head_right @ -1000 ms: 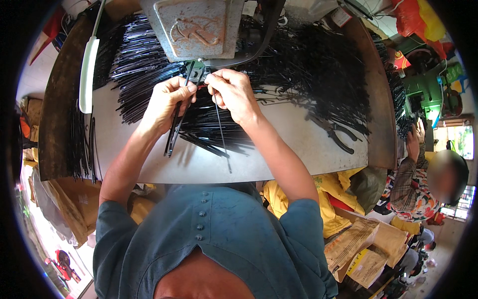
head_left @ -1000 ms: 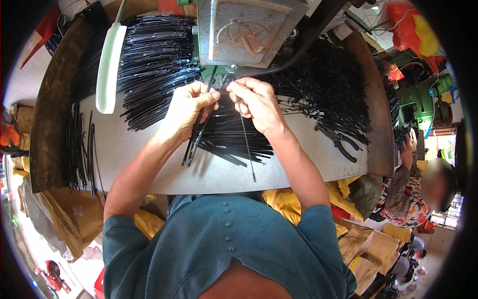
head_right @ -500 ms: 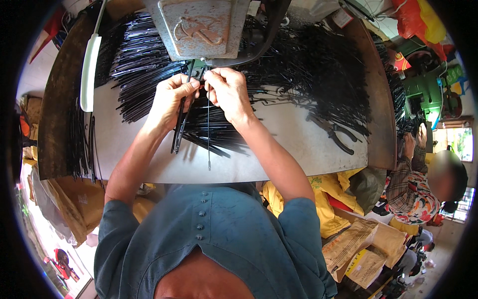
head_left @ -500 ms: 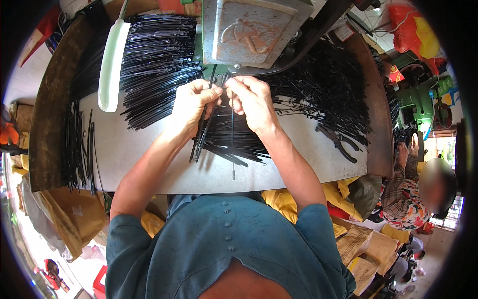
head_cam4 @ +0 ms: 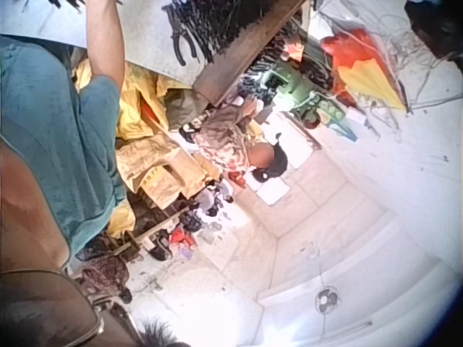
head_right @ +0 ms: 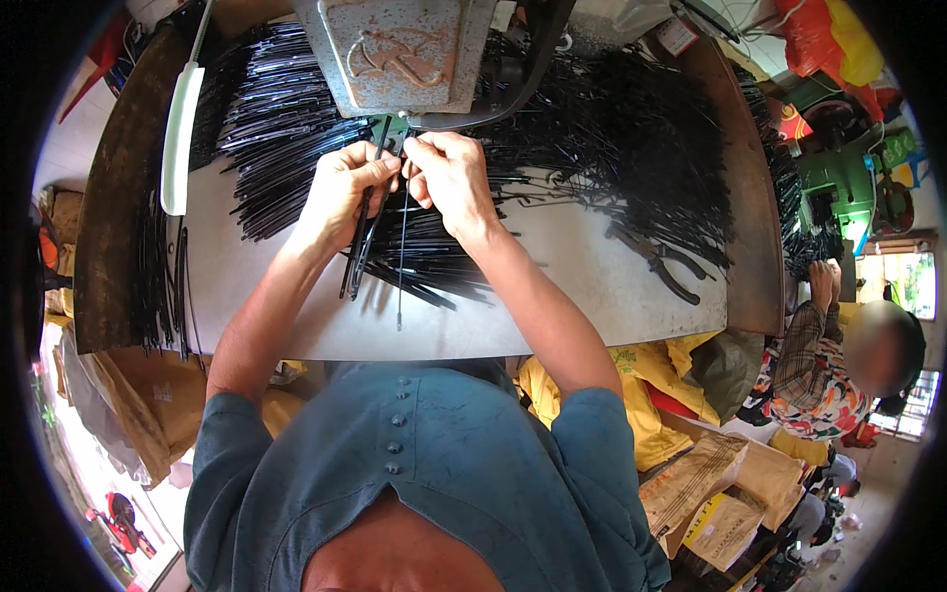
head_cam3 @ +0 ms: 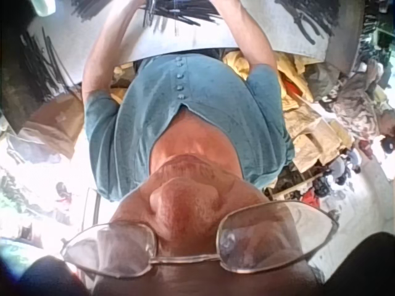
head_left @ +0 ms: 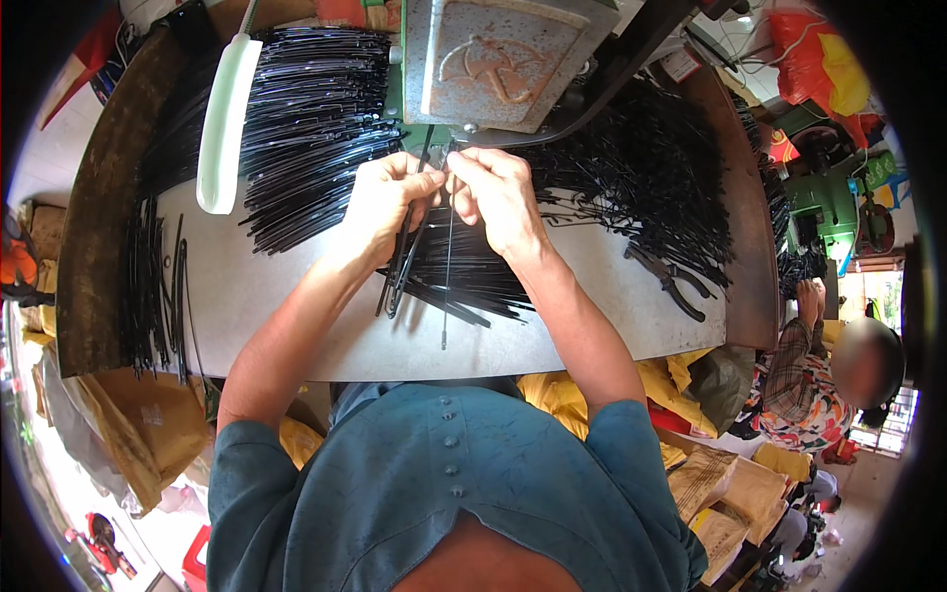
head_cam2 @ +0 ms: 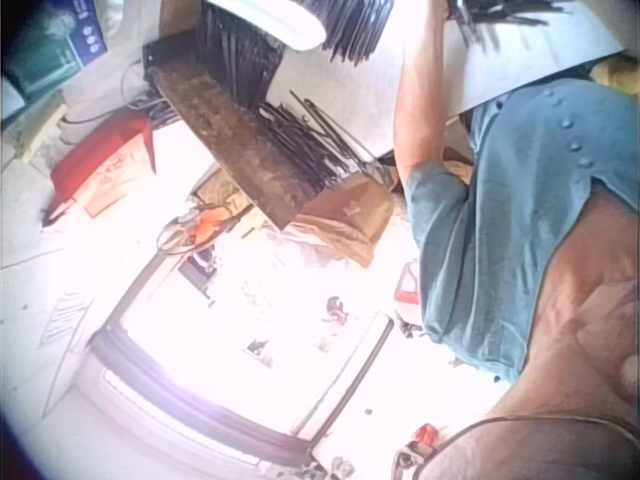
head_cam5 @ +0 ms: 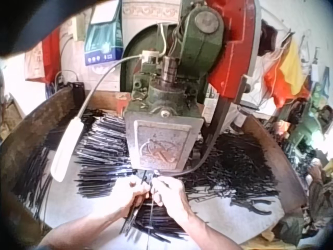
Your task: The person approaches a workbench and assembles umbrella rib components by joining plastic ribs with wire pieces and pressing them with a machine.
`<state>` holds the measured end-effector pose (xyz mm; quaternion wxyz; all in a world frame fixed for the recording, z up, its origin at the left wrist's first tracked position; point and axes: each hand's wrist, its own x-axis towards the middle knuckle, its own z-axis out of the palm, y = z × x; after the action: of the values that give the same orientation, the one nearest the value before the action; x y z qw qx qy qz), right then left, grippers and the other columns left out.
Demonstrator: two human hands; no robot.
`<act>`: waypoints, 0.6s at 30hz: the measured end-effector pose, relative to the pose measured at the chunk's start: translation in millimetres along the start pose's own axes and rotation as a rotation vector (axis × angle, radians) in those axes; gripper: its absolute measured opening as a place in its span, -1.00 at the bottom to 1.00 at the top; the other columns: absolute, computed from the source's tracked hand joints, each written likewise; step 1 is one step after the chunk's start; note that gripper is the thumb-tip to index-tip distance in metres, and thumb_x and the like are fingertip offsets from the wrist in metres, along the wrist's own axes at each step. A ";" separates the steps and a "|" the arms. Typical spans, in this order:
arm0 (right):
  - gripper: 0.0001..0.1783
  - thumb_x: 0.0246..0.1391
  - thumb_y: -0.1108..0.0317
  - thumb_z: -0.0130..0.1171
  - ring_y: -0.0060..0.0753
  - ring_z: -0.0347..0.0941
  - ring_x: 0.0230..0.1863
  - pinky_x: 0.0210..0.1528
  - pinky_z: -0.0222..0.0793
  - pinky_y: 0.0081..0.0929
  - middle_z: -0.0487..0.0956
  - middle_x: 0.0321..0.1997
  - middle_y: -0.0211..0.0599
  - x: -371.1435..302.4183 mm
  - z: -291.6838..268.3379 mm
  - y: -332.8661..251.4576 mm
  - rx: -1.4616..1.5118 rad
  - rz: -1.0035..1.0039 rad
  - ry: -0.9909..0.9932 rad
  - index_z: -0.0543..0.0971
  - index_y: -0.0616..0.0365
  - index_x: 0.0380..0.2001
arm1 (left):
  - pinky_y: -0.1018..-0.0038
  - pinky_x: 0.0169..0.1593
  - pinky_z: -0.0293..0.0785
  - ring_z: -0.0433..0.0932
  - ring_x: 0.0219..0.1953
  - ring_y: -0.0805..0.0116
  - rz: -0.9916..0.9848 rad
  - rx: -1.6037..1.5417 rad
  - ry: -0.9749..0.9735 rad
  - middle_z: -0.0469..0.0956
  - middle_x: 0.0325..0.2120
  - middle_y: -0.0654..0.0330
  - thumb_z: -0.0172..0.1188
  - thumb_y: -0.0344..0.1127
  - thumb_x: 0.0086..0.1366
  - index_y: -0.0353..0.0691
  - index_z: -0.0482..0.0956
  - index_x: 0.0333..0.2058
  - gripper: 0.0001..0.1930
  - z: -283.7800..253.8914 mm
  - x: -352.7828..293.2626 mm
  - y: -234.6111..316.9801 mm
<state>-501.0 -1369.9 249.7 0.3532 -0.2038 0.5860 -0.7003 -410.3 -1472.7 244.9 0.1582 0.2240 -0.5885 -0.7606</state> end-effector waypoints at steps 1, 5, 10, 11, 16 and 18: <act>-0.84 -0.03 0.41 0.01 -0.70 0.21 -0.79 -0.80 0.05 -0.78 0.38 -0.68 -0.37 1.2 -0.4 -0.4 0.042 0.019 -0.019 0.42 0.30 -0.55 | 0.73 -0.74 0.03 0.18 -0.81 0.65 -0.040 -0.031 -0.020 0.40 -0.74 0.28 0.13 -0.40 0.03 -0.27 0.40 -0.59 -0.88 -2.2 1.8 0.5; -0.84 -0.05 0.39 0.03 -0.69 0.22 -0.79 -0.80 0.08 -0.79 0.38 -0.68 -0.38 4.5 -0.3 -5.5 0.083 0.099 -0.040 0.43 0.27 -0.58 | 0.71 -0.75 0.03 0.17 -0.81 0.64 -0.071 -0.059 -0.031 0.39 -0.75 0.28 0.13 -0.40 0.03 -0.27 0.40 -0.59 -0.89 -4.4 4.0 2.6; -0.83 -0.06 0.36 0.03 -0.69 0.24 -0.77 -0.80 0.09 -0.79 0.38 -0.68 -0.38 6.1 -7.2 -5.8 0.076 0.148 -0.065 0.43 0.25 -0.58 | 0.72 -0.77 0.03 0.16 -0.84 0.65 -0.108 -0.090 0.037 0.37 -0.76 0.29 0.12 -0.44 0.02 -0.26 0.38 -0.59 -0.90 5.6 2.0 4.3; -0.82 -0.05 0.35 0.03 -0.69 0.25 -0.76 -0.80 0.09 -0.79 0.38 -0.68 -0.38 5.5 -8.1 -6.3 0.071 0.152 -0.071 0.42 0.25 -0.57 | 0.72 -0.77 0.03 0.16 -0.84 0.65 -0.107 -0.085 0.037 0.37 -0.76 0.29 0.12 -0.44 0.02 -0.26 0.38 -0.59 -0.90 7.1 2.1 6.0; -0.81 -0.04 0.33 0.01 -0.67 0.29 -0.73 -0.77 0.15 -0.80 0.41 -0.66 -0.35 3.0 -6.1 -9.9 0.046 0.196 -0.061 0.43 0.26 -0.53 | 0.72 -0.80 0.00 0.15 -0.86 0.64 -0.041 -0.051 0.070 0.35 -0.77 0.28 0.11 -0.50 -0.01 -0.25 0.32 -0.58 -0.88 3.0 6.4 3.2; -0.79 -0.02 0.31 0.00 -0.64 0.35 -0.71 -0.75 0.20 -0.81 0.44 -0.62 -0.32 -3.0 -13.9 -15.2 -0.059 0.200 -0.085 0.44 0.29 -0.48 | 0.72 -0.80 0.00 0.15 -0.86 0.64 -0.049 -0.050 0.062 0.35 -0.78 0.28 0.10 -0.51 -0.01 -0.24 0.32 -0.58 -0.88 5.4 6.4 4.5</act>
<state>-512.6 -1357.3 261.5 0.4398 -0.1842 0.6083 -0.6345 -418.6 -1472.6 249.4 0.1630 0.2579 -0.5585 -0.7713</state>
